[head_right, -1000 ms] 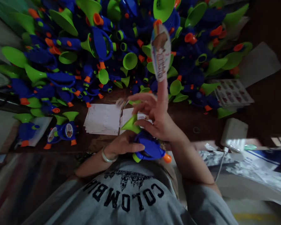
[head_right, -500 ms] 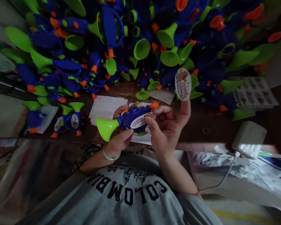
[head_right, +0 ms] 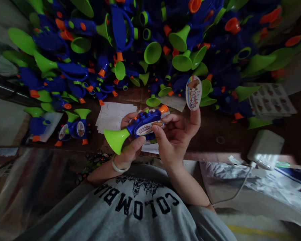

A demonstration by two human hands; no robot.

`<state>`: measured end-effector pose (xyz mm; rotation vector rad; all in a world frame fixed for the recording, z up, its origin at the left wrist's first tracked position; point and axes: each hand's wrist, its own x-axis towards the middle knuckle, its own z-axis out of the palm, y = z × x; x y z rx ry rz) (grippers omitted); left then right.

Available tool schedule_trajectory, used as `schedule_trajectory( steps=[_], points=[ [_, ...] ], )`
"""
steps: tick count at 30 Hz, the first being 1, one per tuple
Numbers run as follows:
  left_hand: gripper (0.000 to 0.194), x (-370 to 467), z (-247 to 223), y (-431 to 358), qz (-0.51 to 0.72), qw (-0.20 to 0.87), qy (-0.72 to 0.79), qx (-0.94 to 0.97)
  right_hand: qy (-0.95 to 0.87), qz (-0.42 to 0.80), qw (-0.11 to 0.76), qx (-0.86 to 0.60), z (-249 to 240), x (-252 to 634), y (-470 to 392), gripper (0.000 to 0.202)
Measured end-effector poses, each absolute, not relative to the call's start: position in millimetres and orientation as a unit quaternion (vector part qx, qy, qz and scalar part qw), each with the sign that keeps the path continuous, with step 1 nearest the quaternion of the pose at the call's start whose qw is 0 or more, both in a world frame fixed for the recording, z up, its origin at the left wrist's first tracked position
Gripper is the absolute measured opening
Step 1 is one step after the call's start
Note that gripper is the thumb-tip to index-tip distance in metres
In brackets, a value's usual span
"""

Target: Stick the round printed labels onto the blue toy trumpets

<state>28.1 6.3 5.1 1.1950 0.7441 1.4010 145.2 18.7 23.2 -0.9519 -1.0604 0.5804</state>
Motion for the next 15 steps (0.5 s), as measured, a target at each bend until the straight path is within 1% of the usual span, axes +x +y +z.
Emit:
schedule_trajectory(
  steps=[6,11,13,15],
  points=[
    [0.068,30.9,6.7,9.3,0.594,0.536,0.321,0.506,-0.494,0.237,0.712,-0.438,25.0,144.7,20.4,0.084],
    [0.060,31.8,5.6,10.2,0.601,0.542,0.306,0.501,-0.466,0.256,0.734,-0.424,24.4,143.3,21.0,0.088],
    [0.057,31.2,3.8,9.6,0.601,0.520,0.327,0.511,-0.462,0.256,0.737,-0.421,24.8,142.2,20.5,0.088],
    [0.055,30.5,2.0,8.4,0.569,0.484,0.366,0.555,-0.469,0.240,0.739,-0.420,25.7,141.1,20.5,0.086]
  ],
)
